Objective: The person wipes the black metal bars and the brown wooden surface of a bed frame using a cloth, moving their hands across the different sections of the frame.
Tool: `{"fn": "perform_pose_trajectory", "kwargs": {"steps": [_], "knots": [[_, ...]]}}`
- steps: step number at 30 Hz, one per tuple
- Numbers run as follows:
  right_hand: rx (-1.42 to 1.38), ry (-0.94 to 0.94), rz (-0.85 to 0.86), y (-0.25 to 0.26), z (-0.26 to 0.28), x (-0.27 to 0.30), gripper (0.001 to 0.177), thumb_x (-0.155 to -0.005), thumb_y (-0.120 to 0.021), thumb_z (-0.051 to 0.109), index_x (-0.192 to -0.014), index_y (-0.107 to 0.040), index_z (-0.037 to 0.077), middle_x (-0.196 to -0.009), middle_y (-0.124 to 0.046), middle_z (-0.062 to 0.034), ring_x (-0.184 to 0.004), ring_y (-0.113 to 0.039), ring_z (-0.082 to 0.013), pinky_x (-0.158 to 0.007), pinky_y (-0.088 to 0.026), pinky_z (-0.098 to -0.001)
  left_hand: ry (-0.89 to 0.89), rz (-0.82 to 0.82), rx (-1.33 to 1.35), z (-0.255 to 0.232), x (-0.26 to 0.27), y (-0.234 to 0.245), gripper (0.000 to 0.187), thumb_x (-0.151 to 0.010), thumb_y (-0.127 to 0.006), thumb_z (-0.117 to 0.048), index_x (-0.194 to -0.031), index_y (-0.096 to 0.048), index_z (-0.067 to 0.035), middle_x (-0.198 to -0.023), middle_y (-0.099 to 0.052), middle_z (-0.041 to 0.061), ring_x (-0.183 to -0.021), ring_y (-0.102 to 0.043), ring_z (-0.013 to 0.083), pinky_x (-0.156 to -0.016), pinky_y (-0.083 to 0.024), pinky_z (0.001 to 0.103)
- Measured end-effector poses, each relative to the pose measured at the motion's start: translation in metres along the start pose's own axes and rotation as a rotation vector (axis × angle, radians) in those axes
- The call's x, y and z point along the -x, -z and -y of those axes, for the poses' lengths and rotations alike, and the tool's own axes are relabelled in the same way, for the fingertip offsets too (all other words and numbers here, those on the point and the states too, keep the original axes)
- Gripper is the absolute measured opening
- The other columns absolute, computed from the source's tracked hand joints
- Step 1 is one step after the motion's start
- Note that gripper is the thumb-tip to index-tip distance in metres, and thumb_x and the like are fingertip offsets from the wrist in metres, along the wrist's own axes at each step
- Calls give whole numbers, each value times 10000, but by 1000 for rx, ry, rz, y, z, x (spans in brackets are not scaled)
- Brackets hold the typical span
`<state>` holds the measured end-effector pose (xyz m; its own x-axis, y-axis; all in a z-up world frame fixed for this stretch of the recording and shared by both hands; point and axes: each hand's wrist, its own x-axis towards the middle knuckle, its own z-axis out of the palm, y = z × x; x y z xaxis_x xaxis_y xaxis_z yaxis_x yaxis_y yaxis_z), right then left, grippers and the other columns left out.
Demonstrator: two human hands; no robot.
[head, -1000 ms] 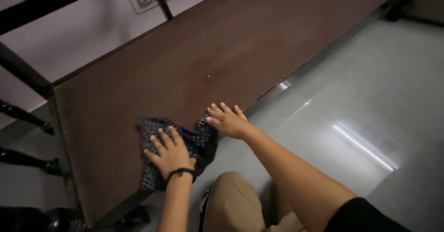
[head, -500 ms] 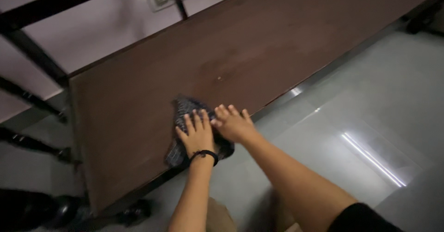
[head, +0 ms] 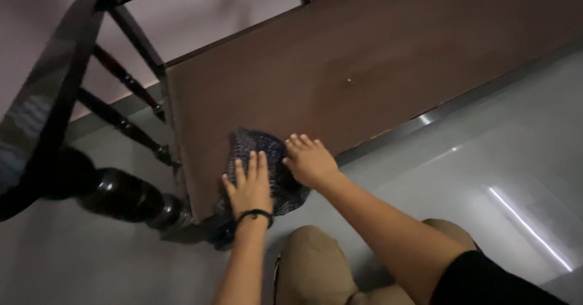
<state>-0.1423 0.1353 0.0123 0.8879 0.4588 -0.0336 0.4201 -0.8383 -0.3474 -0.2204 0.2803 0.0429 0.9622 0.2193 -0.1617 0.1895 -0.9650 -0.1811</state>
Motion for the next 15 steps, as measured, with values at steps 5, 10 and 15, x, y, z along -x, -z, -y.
{"fn": "perform_pose_trajectory", "kwargs": {"steps": [5,10,15], "knots": [[-25,125,51,-12,17,-3,577,-1057,-410,400,-1549,-362,102,-1658,-275,-81,-1524,-246,-286,-1214,-234,-481,155,106,35,53,24,7,1231,-761,-854,-489,-1640,-28,-243,-1726,-68,-34,-1576,-118,242,-1260,-129,539],[-42,124,95,-11,14,-11,579,-1036,-433,379,-1555,-366,131,-1665,-272,-57,-1530,-255,-276,-1217,-251,-474,435,137,69,44,33,2,1285,-748,-858,-545,-1665,-19,-221,-1738,-74,44,-1584,-113,294,-1277,-103,539],[-3,47,205,0,27,-16,584,-1019,-456,314,-1571,-337,162,-1673,-243,-40,-1535,-231,-261,-1225,-231,-465,360,69,170,0,6,-11,1109,-874,-779,-392,-1638,11,-243,-1708,8,107,-1534,-24,401,-1156,-111,651]]}}
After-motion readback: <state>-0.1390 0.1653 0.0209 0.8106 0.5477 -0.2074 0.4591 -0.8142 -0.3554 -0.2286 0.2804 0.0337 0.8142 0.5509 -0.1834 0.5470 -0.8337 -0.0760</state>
